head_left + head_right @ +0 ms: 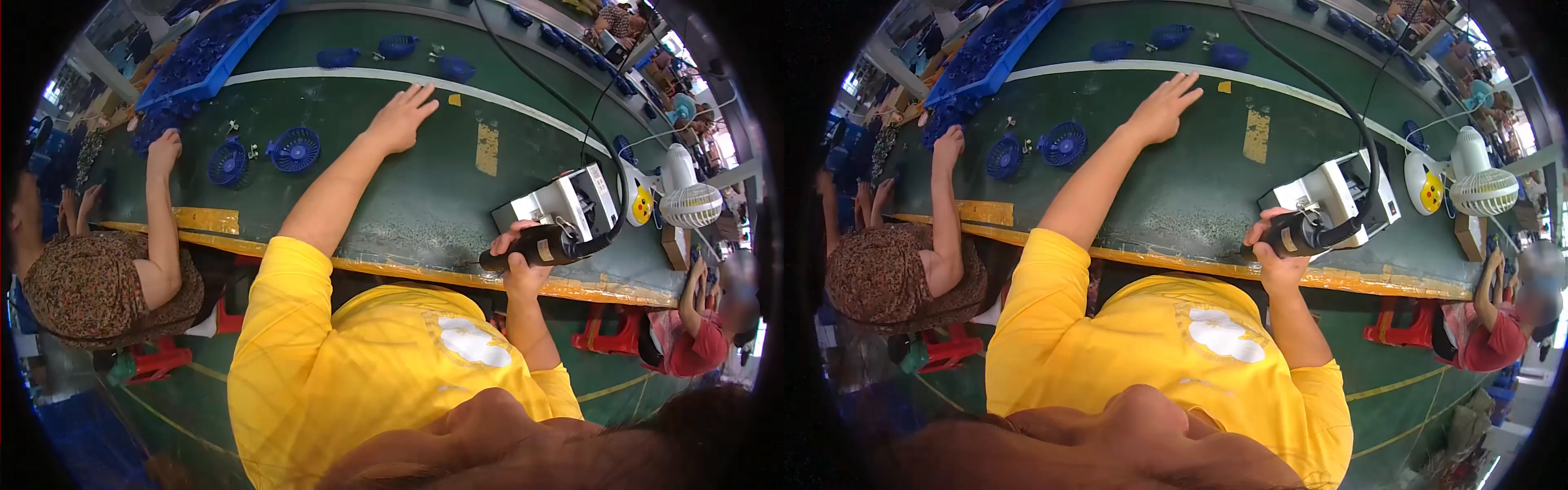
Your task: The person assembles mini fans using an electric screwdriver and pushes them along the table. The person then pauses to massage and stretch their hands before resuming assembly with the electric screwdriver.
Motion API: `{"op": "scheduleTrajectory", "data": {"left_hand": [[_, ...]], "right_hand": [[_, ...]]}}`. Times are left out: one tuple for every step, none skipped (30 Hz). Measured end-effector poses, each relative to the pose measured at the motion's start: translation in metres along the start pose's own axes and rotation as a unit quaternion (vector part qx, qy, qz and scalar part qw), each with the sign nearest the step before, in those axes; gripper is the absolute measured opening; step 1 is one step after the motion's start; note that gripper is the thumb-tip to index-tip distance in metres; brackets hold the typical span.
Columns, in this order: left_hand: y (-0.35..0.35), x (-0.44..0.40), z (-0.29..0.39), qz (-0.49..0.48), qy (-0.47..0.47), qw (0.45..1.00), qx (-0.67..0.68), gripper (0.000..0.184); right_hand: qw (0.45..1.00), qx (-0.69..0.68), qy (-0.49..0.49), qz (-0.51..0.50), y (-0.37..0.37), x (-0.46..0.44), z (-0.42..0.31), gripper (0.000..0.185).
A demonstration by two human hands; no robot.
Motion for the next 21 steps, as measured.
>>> {"op": "scheduleTrajectory", "data": {"left_hand": [[-0.002, 0.002, 0.017, -0.012, -0.007, 1.000, 0.005, 0.059], [-0.006, 0.008, 0.025, 0.012, -0.011, 1.000, -0.005, 0.056], [-0.011, 0.016, 0.031, 0.035, -0.014, 0.999, -0.014, 0.053], [-0.024, 0.024, 0.039, 0.044, -0.032, 0.998, -0.022, 0.051], [-0.041, 0.032, 0.043, 0.051, -0.051, 0.997, -0.029, 0.049], [-0.058, 0.040, 0.045, 0.059, -0.069, 0.995, -0.036, 0.046], [-0.073, 0.052, 0.041, 0.110, -0.086, 0.988, -0.072, 0.044], [-0.089, 0.068, 0.038, 0.139, -0.132, 0.975, -0.115, 0.045], [-0.101, 0.087, 0.033, 0.160, -0.185, 0.955, -0.165, 0.047], [-0.110, 0.107, 0.028, 0.139, -0.255, 0.935, -0.204, 0.046], [-0.100, 0.136, 0.016, 0.098, -0.331, 0.906, -0.245, 0.045], [-0.083, 0.167, 0.000, 0.061, -0.389, 0.893, -0.216, 0.045], [-0.078, 0.182, 0.000, -0.005, -0.426, 0.892, -0.151, 0.046], [-0.076, 0.187, 0.009, -0.004, -0.407, 0.902, -0.148, 0.044], [-0.073, 0.189, 0.018, -0.002, -0.388, 0.910, -0.146, 0.042], [-0.070, 0.184, 0.029, 0.020, -0.361, 0.922, -0.135, 0.037], [-0.066, 0.178, 0.042, 0.042, -0.335, 0.933, -0.123, 0.032], [-0.062, 0.167, 0.058, 0.069, -0.294, 0.947, -0.112, 0.023], [-0.058, 0.155, 0.075, 0.068, -0.259, 0.960, -0.086, 0.019], [-0.052, 0.145, 0.093, 0.067, -0.218, 0.972, -0.061, 0.017], [-0.043, 0.137, 0.110, 0.068, -0.184, 0.980, -0.027, 0.016]], "right_hand": [[1.000, -0.005, -0.003, -0.001, -0.001, 0.000, -0.002, 0.058], [1.000, -0.012, -0.003, -0.001, 0.000, 0.001, -0.004, 0.058], [1.000, -0.019, -0.003, -0.002, 0.000, 0.002, -0.005, 0.059], [0.999, -0.044, -0.005, -0.001, -0.001, 0.002, -0.004, 0.058], [0.998, -0.068, -0.006, 0.001, -0.003, 0.002, -0.005, 0.058], [0.996, -0.092, -0.008, 0.002, -0.005, 0.002, -0.005, 0.058], [0.996, -0.094, 0.000, -0.001, -0.009, 0.002, -0.005, 0.059], [0.995, -0.095, 0.008, -0.004, -0.016, 0.003, -0.007, 0.061], [0.995, -0.096, 0.015, -0.006, -0.024, 0.003, -0.009, 0.062], [0.995, -0.094, 0.022, 0.000, -0.030, 0.003, -0.016, 0.064], [0.997, -0.079, -0.005, 0.013, -0.034, 0.000, -0.028, 0.065], [0.996, -0.080, -0.033, 0.020, -0.040, -0.002, -0.039, 0.065], [0.994, -0.082, -0.062, 0.026, -0.046, -0.004, -0.049, 0.065], [0.992, -0.069, -0.105, 0.027, -0.049, -0.007, -0.061, 0.064], [0.987, -0.057, -0.148, 0.026, -0.051, -0.010, -0.072, 0.064], [0.983, -0.042, -0.175, 0.039, -0.051, -0.013, -0.080, 0.064], [0.981, -0.031, -0.187, 0.043, -0.049, -0.016, -0.085, 0.064], [0.979, -0.020, -0.200, 0.046, -0.046, -0.020, -0.090, 0.064], [0.976, -0.008, -0.213, 0.047, -0.044, -0.023, -0.091, 0.064], [0.978, -0.015, -0.205, 0.044, -0.042, -0.026, -0.090, 0.064], [0.981, -0.009, -0.188, 0.043, -0.041, -0.027, -0.088, 0.063]]}}
Point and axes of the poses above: each hand's wrist, its own x-axis away from the middle knuckle, its own y-axis out of the palm, z = x × y, the point moved 4 cm from there along -x, towards the middle knuckle, and after that the axes turned 8 degrees about y, right-handed, at the moved point
